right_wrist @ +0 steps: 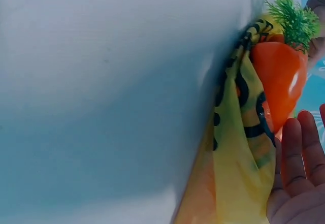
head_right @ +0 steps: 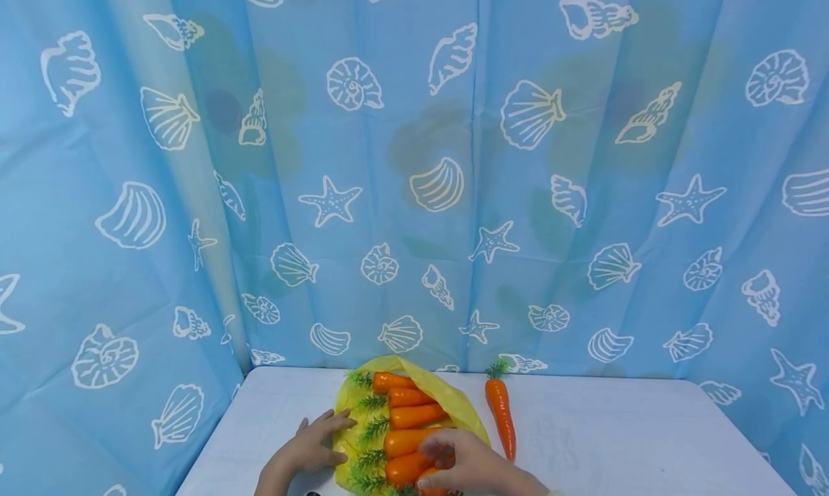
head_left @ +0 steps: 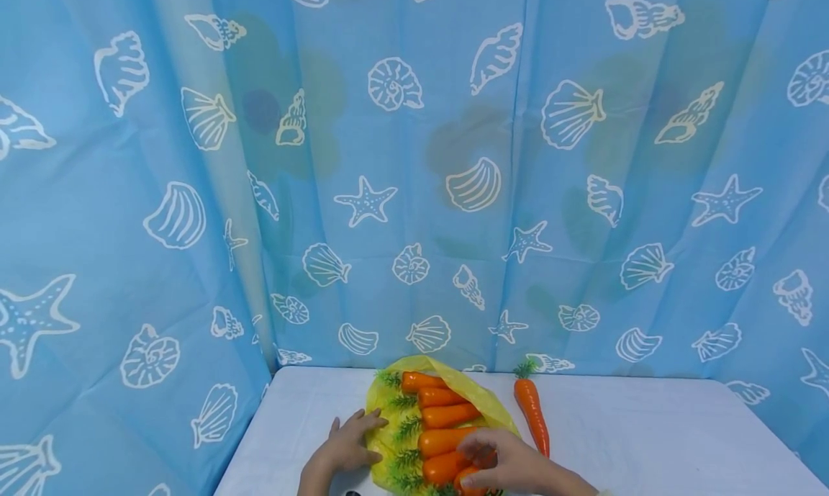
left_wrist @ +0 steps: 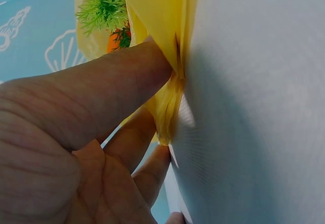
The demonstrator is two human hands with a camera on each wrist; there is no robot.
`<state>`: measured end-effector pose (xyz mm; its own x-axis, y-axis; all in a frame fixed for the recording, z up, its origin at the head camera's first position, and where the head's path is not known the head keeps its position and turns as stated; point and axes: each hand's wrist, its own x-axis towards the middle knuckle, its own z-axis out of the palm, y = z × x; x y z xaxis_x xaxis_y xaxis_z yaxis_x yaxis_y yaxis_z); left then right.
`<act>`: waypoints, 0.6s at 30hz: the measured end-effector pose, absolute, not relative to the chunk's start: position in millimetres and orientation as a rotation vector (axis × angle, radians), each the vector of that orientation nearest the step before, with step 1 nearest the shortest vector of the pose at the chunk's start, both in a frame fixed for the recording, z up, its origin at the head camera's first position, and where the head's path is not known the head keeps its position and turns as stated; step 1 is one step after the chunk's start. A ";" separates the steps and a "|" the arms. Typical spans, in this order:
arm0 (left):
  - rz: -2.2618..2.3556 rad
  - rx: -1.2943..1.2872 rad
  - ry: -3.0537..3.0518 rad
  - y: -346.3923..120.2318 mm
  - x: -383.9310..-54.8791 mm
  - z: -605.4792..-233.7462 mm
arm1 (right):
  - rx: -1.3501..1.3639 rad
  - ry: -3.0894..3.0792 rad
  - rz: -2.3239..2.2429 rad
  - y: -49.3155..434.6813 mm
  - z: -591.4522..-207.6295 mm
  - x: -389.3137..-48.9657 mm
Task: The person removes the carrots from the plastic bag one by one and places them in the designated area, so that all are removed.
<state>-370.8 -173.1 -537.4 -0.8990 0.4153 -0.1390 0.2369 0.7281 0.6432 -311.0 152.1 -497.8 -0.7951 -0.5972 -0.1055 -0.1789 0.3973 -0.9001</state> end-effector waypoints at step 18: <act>0.941 0.501 2.654 -172.0 -370.6 -540.6 | -0.687 2.263 -1.308 154.3 -512.7 -308.8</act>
